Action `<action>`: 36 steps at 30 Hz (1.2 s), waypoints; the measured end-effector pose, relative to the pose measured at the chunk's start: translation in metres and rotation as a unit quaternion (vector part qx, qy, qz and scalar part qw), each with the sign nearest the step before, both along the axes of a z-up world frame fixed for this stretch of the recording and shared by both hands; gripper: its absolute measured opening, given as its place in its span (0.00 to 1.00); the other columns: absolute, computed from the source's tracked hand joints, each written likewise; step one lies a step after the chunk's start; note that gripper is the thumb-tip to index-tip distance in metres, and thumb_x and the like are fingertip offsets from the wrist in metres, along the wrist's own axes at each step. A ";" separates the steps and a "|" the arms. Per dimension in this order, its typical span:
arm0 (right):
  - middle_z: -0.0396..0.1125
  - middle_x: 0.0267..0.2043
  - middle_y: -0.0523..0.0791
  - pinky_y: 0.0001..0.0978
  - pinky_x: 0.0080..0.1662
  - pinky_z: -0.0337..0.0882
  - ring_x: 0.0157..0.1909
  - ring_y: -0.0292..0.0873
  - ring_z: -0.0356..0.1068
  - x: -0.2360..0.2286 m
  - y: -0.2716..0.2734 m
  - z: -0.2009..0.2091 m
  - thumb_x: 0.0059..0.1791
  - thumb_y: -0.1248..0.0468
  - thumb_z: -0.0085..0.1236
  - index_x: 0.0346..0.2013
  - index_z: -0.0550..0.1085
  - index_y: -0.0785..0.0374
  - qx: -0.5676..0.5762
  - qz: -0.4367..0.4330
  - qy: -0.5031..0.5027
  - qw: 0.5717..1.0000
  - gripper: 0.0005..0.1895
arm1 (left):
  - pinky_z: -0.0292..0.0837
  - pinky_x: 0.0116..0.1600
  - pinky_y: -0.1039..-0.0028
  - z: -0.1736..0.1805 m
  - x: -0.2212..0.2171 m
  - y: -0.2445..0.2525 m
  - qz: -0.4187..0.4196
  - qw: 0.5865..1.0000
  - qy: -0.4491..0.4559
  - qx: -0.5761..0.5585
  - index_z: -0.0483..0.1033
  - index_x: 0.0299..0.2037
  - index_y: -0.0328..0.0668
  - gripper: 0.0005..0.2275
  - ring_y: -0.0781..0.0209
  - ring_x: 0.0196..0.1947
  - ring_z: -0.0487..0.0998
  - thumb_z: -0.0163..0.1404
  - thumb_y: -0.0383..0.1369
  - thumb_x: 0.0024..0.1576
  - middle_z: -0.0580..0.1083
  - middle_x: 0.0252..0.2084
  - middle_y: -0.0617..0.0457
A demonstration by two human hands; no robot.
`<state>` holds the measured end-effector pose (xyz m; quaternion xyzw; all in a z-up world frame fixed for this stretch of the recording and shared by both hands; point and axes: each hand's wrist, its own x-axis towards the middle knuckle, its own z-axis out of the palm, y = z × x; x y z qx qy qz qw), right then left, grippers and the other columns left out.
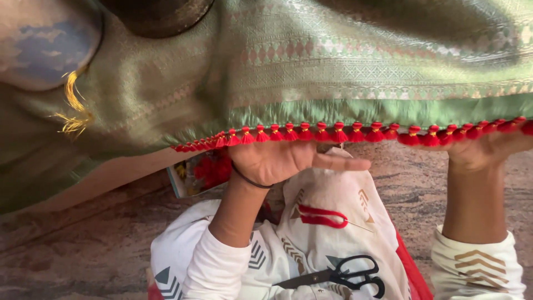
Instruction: Attaching a red tassel trim to the edge of a green decorative fabric.
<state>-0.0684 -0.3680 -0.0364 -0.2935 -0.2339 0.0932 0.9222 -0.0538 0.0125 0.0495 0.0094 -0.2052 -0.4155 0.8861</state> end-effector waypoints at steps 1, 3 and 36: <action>0.44 0.78 0.59 0.85 0.65 0.38 0.72 0.70 0.47 0.000 -0.001 -0.001 0.53 0.31 0.49 0.73 0.60 0.60 0.013 0.018 -0.003 1.000 0.45 | 0.34 0.68 0.08 0.000 0.000 0.002 0.000 1.000 0.000 0.000 0.50 0.78 0.57 0.36 0.26 0.74 0.52 0.41 0.61 0.62 0.51 0.77 0.41; 0.44 0.78 0.61 0.87 0.65 0.36 0.71 0.72 0.47 0.001 -0.004 -0.003 0.54 0.32 0.48 0.72 0.61 0.61 0.037 0.054 -0.010 0.998 0.44 | 0.34 0.70 0.08 0.001 0.001 0.005 -0.003 0.993 -0.114 -0.031 0.53 0.79 0.56 0.34 0.32 0.78 0.54 0.41 0.59 0.65 0.56 0.79 0.43; 0.22 0.84 0.56 0.98 0.64 0.26 0.79 0.77 0.21 -0.017 0.044 0.059 0.52 0.33 0.36 0.80 0.37 0.58 0.292 0.227 -0.056 0.927 0.52 | 0.32 0.68 0.18 0.011 -0.008 0.005 -0.015 0.990 -0.132 -0.037 0.59 0.76 0.51 0.35 0.26 0.76 0.42 0.45 0.62 0.64 0.54 0.77 0.42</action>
